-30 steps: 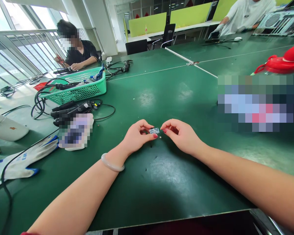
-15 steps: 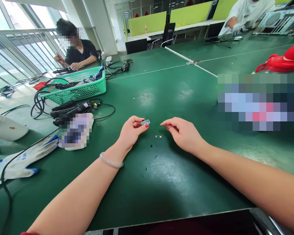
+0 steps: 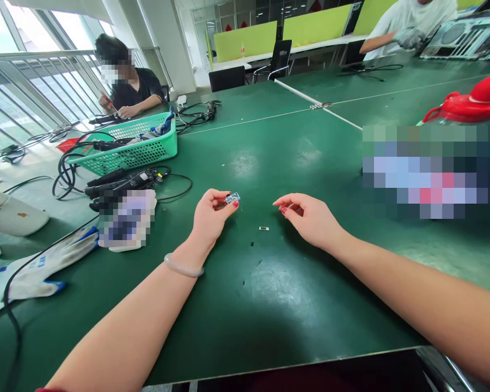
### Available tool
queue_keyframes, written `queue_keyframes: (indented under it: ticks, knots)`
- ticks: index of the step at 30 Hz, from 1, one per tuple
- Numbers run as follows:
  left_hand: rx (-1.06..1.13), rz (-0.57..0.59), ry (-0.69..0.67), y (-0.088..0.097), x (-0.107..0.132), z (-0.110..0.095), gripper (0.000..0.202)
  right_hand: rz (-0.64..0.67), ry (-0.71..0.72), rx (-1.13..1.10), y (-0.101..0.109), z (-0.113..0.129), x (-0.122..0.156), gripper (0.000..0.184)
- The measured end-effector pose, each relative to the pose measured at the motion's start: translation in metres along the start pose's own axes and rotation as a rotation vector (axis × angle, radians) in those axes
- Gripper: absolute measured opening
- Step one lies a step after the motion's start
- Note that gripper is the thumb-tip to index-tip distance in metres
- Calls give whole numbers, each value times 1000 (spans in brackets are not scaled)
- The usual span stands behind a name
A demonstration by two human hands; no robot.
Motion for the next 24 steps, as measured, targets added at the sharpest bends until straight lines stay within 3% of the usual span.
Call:
queue_keyframes:
  ticks: [6,10,12,15,19,21,24]
  knots:
    - [-269,239,-97,-8,8,-5,29,29,176,55,-1,10,7,21]
    - [-356,377,-118,-13,16,-11,29,77,278,86,-2,18,13,32]
    - [-396,443,-122,-16,20,-14,29,108,323,113,-3,20,15,29]
    - [-439,516,-128,-19,24,-18,27,143,342,169,-4,22,17,17]
    - [-463,593,-142,-22,25,-20,24,144,327,222,-4,20,14,14]
    - [-573,564,-211,-20,22,-19,29,126,302,225,-3,17,12,15]
    - [-934,316,-279,-8,13,-14,51,75,234,211,0,13,7,15]
Point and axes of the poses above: each hand's wrist, its own x-axis away from the middle knuckle, its own y-axis out of the back of the hand, z = x × y, the point moved 2 cm from there along -x, towards the middle knuckle, and after that the axes turned 10 degrees about -y, right-handed, at the moved point
